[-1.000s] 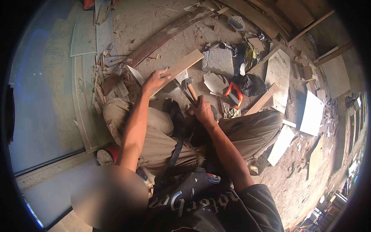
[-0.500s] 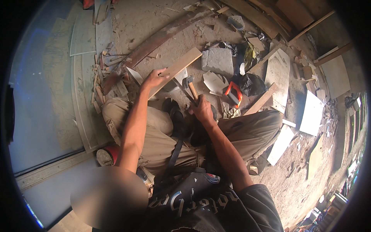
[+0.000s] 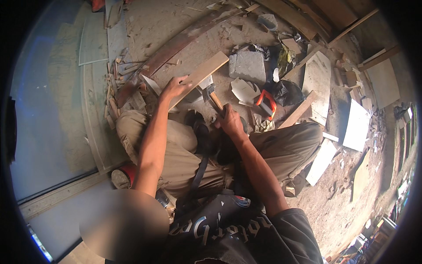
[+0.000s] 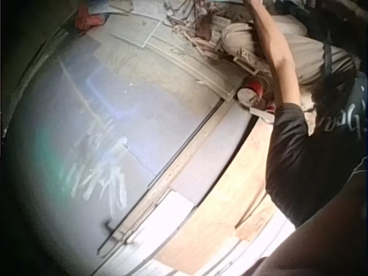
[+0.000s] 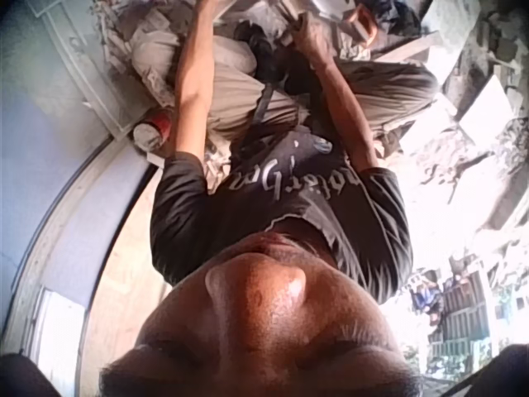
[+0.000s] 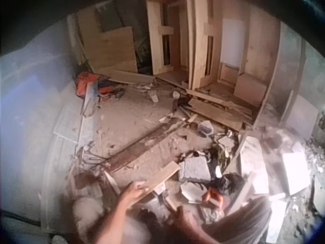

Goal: The person sits on the floor and assembles a small wooden structure using a hammer and nails. They position a wooden plank against a white board, hammer nails to secure it, and repeat the process with additional pieces.

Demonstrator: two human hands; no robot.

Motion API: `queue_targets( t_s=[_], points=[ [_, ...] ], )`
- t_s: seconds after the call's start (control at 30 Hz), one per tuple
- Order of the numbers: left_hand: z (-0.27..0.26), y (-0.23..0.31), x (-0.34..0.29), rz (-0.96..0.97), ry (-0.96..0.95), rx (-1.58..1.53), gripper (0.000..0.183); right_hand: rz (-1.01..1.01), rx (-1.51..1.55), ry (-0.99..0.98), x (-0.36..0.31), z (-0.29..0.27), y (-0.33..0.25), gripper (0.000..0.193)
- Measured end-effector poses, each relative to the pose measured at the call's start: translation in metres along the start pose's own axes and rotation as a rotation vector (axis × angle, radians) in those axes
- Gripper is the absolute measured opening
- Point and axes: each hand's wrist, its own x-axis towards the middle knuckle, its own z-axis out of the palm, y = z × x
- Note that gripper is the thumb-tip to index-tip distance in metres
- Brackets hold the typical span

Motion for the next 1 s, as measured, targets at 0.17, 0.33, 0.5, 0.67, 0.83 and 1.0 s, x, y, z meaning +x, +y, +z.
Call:
queue_targets(
  t_s=[0.17,0.33,0.5,0.67,0.83,1.0],
  points=[
    [0.002,0.0,-0.001,0.017,0.028,0.013,0.057,-0.002,0.024,0.001,0.0,0.003,0.007,0.036],
    [0.002,0.0,-0.003,0.007,0.029,0.0,0.059,-0.043,0.02,0.045,0.0,0.007,0.013,0.039],
    [0.003,-0.01,0.001,0.003,0.005,-0.015,0.06,0.013,0.008,-0.028,-0.001,0.0,0.002,0.036],
    [0.002,-0.001,-0.001,-0.022,0.014,-0.014,0.061,0.015,0.014,0.009,0.001,0.001,0.008,0.04],
    [0.001,0.0,-0.003,-0.025,0.015,-0.021,0.062,0.044,0.007,-0.017,0.001,-0.002,0.001,0.035],
    [0.005,-0.002,0.0,-0.016,0.025,-0.01,0.062,0.017,0.113,0.025,0.001,-0.012,-0.014,0.029]
  ],
)
